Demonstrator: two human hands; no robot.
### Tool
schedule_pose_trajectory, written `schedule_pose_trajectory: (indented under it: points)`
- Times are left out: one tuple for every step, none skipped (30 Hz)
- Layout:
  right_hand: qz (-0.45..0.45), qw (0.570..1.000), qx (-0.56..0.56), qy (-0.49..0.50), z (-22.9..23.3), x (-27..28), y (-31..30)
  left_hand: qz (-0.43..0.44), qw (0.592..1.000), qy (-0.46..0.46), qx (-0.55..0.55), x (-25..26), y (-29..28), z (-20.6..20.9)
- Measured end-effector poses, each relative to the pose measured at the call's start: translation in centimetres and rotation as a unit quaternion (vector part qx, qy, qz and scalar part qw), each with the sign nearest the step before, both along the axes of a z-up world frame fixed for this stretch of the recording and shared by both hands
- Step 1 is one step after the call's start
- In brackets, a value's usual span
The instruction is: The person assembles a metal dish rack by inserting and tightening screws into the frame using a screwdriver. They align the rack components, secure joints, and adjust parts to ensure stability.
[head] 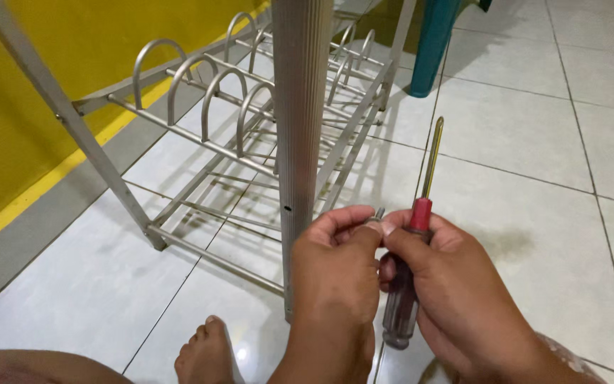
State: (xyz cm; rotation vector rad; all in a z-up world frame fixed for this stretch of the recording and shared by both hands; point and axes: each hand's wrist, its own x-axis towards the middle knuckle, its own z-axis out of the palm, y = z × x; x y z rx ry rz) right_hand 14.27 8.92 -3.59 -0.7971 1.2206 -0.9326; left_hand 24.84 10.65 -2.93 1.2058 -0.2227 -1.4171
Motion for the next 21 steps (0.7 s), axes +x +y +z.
schedule_pose_trajectory:
  points:
    - [0.0, 1.0, -0.006, -0.004, 0.3, 0.2, -0.1, -0.008, 1.0, -0.009, -0.008, 0.0, 0.2, 0.1]
    - [0.0, 1.0, -0.003, -0.009, 0.5, 0.4, 0.2, -0.005, 1.0, -0.016, -0.026, 0.2, 0.6, 0.0]
    - [0.002, 1.0, 0.003, -0.016, 0.6, 0.5, 0.5, -0.003, 0.999, -0.024, -0.044, 0.6, 0.9, -0.1]
    - [0.009, 1.0, 0.003, -0.021, 0.8, 0.7, 0.6, 0.004, 0.997, -0.03, -0.067, 1.1, 1.3, -0.1]
    - [0.016, 1.0, 0.003, -0.026, 0.9, 0.9, 0.9, -0.003, 0.997, -0.039, -0.065, 1.6, 2.0, -0.2]
    - [0.027, 0.999, -0.002, -0.035, 1.2, 1.2, 0.9, -0.01, 0.996, -0.048, -0.073, 2.2, 2.3, 0.0]
    - [0.038, 0.998, -0.006, -0.044, 1.3, 1.6, 1.1, -0.018, 0.995, -0.058, -0.08, 2.8, 2.6, 0.2]
    - [0.049, 0.997, -0.008, -0.052, 1.5, 1.8, 1.3, -0.016, 0.993, -0.072, -0.088, 3.1, 2.9, 0.3]
    - [0.059, 0.996, -0.02, -0.06, 1.5, 2.0, 1.3, -0.014, 0.992, -0.086, -0.096, 3.4, 3.0, 0.3]
    - [0.07, 0.995, -0.022, -0.066, 1.4, 2.1, 1.5, -0.01, 0.991, -0.098, -0.095, 3.7, 3.5, 0.0]
    - [0.082, 0.994, -0.024, -0.072, 1.2, 2.3, 1.7, 0.007, 0.989, -0.099, -0.108, 3.8, 3.8, -0.3]
    - [0.078, 0.994, -0.025, -0.073, 1.0, 2.5, 1.8, 0.023, 0.987, -0.101, -0.122, 4.0, 4.0, -0.7]
    - [0.075, 0.994, -0.026, -0.075, 0.9, 2.6, 1.9, 0.038, 0.985, -0.103, -0.136, 4.2, 4.2, -1.0]
    - [0.068, 0.994, -0.03, -0.077, 0.8, 2.9, 1.9, 0.054, 0.983, -0.099, -0.143, 4.6, 4.3, -1.3]
    - [0.067, 0.995, -0.029, -0.072, 0.8, 3.1, 1.8, 0.07, 0.982, -0.095, -0.151, 5.1, 4.3, -1.5]
    - [0.064, 0.995, -0.029, -0.065, 0.9, 3.4, 1.7, 0.084, 0.98, -0.09, -0.159, 5.5, 4.4, -1.7]
    - [0.061, 0.996, -0.029, -0.057, 1.0, 3.6, 1.6, 0.086, 0.979, -0.09, -0.164, 6.0, 4.5, -1.8]
    - [0.061, 0.997, -0.027, -0.047, 1.0, 3.8, 1.6, 0.087, 0.977, -0.091, -0.171, 6.4, 4.5, -1.9]
    - [0.061, 0.997, -0.025, -0.037, 1.0, 4.0, 1.5, 0.089, 0.976, -0.091, -0.178, 6.8, 4.5, -1.9]
    - [0.059, 0.998, -0.026, -0.026, 1.1, 4.2, 1.3, 0.084, 0.976, -0.096, -0.177, 7.2, 4.2, -1.9]
    - [0.065, 0.997, -0.032, -0.026, 1.1, 4.4, 1.1, 0.08, 0.976, -0.101, -0.177, 7.5, 4.0, -1.8]
